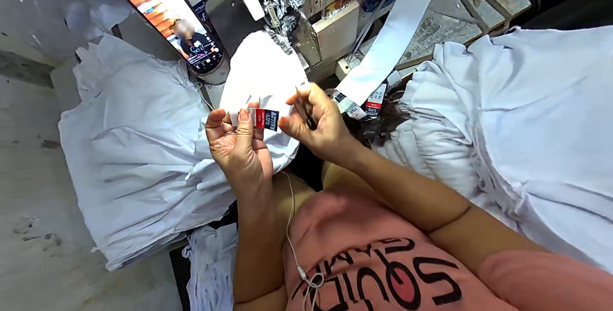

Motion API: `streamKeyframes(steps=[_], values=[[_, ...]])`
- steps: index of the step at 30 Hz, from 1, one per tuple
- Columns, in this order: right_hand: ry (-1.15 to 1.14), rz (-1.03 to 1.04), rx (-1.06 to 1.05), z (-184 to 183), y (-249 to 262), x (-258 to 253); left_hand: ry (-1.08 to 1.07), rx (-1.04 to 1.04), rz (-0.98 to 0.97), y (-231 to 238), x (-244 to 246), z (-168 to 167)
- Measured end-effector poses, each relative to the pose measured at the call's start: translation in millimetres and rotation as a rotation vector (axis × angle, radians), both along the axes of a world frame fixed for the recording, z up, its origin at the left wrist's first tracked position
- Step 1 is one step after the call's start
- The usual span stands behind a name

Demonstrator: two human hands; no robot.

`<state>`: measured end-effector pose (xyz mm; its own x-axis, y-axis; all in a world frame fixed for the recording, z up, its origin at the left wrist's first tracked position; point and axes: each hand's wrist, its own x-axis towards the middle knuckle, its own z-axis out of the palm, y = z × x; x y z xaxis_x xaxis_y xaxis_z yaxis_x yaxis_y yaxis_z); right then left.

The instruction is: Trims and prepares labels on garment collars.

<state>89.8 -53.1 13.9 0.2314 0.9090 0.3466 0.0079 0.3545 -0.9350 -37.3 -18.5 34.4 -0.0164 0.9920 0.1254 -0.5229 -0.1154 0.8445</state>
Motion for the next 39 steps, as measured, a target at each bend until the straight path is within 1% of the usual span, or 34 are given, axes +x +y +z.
streamKeyframes(steps=[2,3,7,9,10,11,13,14,15,16,17,19,23,28,31,33,35,37,39], values=[[0.052,0.047,-0.031,-11,-11,-4,-0.035,-0.025,-0.036,-2,6,-5],[0.035,0.038,-0.027,-11,-13,-4,-0.052,-0.041,-0.052,-4,9,-8],[-0.068,-0.083,0.012,-9,-8,6,-0.141,-0.084,-0.116,-7,15,-16],[-0.071,-0.112,0.030,-7,-7,13,-0.112,-0.054,-0.151,-6,11,-22],[-0.082,-0.126,0.037,-7,-7,15,-0.044,-0.021,-0.158,-5,8,-25],[-0.115,-0.143,0.044,-7,-8,18,0.071,0.043,-0.155,-4,3,-30],[-0.235,-0.172,0.069,-7,-10,24,0.451,0.263,-0.102,-1,-7,-37],[-0.314,-0.178,0.083,-5,-12,27,0.614,0.352,-0.072,-1,-11,-37],[-0.398,-0.178,0.088,-3,-14,29,0.727,0.413,-0.057,-1,-15,-34],[-0.465,-0.168,0.091,-1,-16,31,0.788,0.454,-0.078,-1,-18,-31],[-0.499,-0.150,0.097,0,-17,32,0.803,0.487,-0.123,0,-20,-29],[-0.499,-0.095,0.125,0,-19,31,0.774,0.540,-0.204,1,-23,-29],[-0.408,0.035,0.144,-1,-20,27,0.681,0.534,-0.342,3,-24,-32],[-0.280,0.078,0.103,-4,-20,26,0.598,0.531,-0.404,6,-28,-38],[-0.102,0.068,-0.022,-7,-16,27,0.579,0.556,-0.417,8,-31,-36],[0.083,0.144,-0.192,-10,-11,27,0.575,0.587,-0.433,10,-31,-33],[0.231,0.239,-0.300,-10,-8,25,0.556,0.599,-0.484,12,-31,-32],[0.325,0.260,-0.323,-6,-7,20,0.531,0.583,-0.542,12,-32,-34],[0.332,0.237,-0.271,-5,-6,18,0.514,0.553,-0.575,12,-33,-35]])
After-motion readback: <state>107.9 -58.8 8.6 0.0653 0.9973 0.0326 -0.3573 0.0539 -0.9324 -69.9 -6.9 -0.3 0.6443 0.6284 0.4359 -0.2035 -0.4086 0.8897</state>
